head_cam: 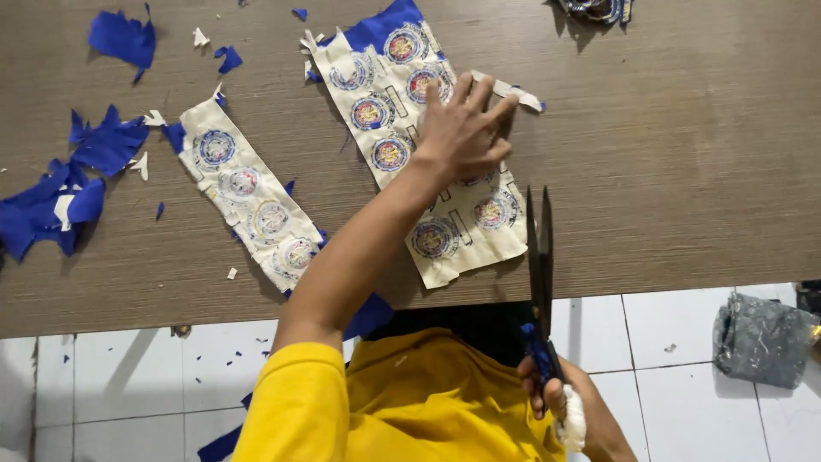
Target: The person uses scissors to cut a long strip of patterned fabric into smaller, individual pieces on a wooden table. After cutting, the person folds the resulting fabric pieces by hand.
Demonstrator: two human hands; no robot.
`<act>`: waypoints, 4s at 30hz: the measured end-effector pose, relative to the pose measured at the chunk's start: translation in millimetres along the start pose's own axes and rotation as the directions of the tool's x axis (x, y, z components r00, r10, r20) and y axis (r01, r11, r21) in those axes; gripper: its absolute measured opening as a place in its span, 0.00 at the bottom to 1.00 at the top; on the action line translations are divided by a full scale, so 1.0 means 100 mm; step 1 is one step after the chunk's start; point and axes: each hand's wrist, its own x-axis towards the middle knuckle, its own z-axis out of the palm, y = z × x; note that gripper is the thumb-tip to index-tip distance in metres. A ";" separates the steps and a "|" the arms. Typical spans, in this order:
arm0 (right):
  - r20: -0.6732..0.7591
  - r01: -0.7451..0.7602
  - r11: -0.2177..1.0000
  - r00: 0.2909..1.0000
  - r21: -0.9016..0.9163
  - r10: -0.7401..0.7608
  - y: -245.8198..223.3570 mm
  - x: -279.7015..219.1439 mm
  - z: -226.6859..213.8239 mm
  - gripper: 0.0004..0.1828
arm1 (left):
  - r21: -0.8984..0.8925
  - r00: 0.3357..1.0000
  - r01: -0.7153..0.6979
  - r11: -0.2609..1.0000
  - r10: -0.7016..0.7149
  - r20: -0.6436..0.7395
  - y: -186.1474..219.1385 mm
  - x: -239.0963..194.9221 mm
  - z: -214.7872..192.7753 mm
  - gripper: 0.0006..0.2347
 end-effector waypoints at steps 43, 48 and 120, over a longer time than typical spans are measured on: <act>0.158 -0.404 0.914 0.902 -0.017 0.402 -0.41 -0.50 0.03 0.41 | -0.195 0.791 -0.260 0.946 0.093 -0.605 0.44 -1.90 -0.19 0.06; 0.073 -0.621 0.780 0.777 -0.078 0.625 -0.28 -0.61 -0.46 0.51 | -0.406 0.863 -0.152 0.901 -0.079 -0.500 0.44 -1.91 -0.26 0.09; -0.026 -0.276 0.942 0.961 -0.190 0.276 -0.24 -0.30 0.22 0.20 | -0.183 0.687 -0.355 0.917 0.123 -0.716 0.56 -2.12 -0.08 0.02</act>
